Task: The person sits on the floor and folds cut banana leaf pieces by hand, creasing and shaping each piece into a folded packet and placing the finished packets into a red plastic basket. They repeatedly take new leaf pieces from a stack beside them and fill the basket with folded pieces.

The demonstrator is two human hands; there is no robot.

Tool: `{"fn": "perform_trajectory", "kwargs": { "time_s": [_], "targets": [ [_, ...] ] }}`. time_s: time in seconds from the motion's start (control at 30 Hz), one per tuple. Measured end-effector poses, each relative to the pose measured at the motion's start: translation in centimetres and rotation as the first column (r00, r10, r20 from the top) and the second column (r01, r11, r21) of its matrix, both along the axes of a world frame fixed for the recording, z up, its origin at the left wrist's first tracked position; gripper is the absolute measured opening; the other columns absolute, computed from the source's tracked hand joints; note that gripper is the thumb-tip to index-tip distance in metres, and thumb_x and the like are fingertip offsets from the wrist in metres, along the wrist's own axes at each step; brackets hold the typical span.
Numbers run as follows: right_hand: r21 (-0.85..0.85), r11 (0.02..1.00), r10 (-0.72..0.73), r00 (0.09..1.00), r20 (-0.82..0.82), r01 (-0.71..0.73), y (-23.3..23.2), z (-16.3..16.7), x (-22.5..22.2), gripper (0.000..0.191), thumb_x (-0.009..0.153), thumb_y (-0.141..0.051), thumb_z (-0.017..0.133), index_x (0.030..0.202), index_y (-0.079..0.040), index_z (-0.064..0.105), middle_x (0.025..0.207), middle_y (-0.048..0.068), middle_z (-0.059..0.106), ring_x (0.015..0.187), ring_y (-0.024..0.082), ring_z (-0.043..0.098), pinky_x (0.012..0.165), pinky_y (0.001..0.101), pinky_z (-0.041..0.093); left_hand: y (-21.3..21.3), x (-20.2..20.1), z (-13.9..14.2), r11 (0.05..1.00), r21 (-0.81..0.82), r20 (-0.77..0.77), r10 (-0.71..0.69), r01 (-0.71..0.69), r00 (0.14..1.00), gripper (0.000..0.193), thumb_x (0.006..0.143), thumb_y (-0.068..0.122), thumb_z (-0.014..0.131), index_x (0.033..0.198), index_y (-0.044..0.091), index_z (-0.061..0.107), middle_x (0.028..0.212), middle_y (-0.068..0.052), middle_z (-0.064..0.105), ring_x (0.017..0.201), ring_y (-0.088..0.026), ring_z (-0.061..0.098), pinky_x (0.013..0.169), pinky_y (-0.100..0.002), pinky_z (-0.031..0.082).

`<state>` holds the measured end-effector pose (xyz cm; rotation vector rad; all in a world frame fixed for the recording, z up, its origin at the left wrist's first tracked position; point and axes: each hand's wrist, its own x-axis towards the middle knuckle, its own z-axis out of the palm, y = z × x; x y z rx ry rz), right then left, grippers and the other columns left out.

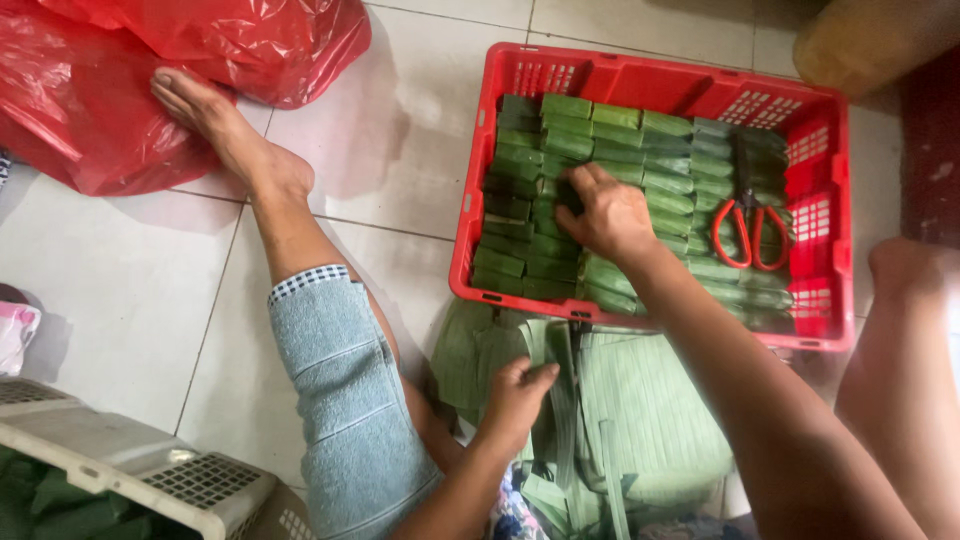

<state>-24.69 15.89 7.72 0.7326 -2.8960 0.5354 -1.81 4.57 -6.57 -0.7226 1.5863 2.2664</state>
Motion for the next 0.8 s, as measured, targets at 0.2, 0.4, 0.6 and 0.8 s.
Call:
{"fn": "perform_trajectory", "kwargs": {
  "time_s": [0.2,0.4,0.6,0.8],
  "targets": [
    [-0.364,0.911,0.283,0.936,0.209,-0.195,4.7,2.4,13.6,0.046,0.078,-0.015,0.082,0.121,-0.011,0.064,0.11,0.01,0.07,0.089,0.026,0.076,0.074,0.0337,0.063,-0.3,-0.2,-0.8,0.929,0.367,0.016,0.038,-0.041,0.999,0.019,0.088,0.016,0.076,0.096,0.0,0.072,0.088,-0.003,0.073,0.078,-0.013,0.065,0.072,-0.031,0.051],
    [-0.194,0.956,0.257,0.944,0.205,-0.218,6.1,0.3,22.3,0.041,0.073,-0.017,0.085,0.108,-0.011,0.064,0.108,0.007,0.071,0.093,0.03,0.071,0.076,0.0382,0.06,-0.2,0.2,0.4,0.724,0.689,0.137,-0.085,-0.033,0.987,0.024,0.09,0.024,0.072,0.1,0.003,0.069,0.093,-0.008,0.071,0.079,-0.019,0.07,0.071,-0.035,0.058],
    [-0.212,0.974,0.062,0.996,-0.064,-0.075,6.8,-1.0,25.5,0.041,0.076,-0.014,0.084,0.115,-0.013,0.07,0.122,0.01,0.068,0.1,0.03,0.068,0.077,0.0392,0.059,-0.3,1.3,2.5,0.851,0.509,0.048,-0.178,0.129,0.983,0.017,0.088,0.015,0.073,0.102,0.007,0.067,0.097,-0.008,0.071,0.083,-0.017,0.071,0.068,-0.032,0.057],
    [-0.196,0.98,0.002,0.984,-0.176,-0.037,7.4,-0.5,29.7,0.035,0.074,-0.008,0.078,0.109,-0.011,0.072,0.127,0.012,0.067,0.107,0.031,0.069,0.08,0.0399,0.06,-0.5,1.9,2.0,0.846,0.52,-0.01,-0.133,0.119,0.991,0.015,0.091,0.012,0.074,0.097,0.006,0.061,0.096,-0.008,0.07,0.084,-0.019,0.069,0.072,-0.035,0.059]
  ]
}}
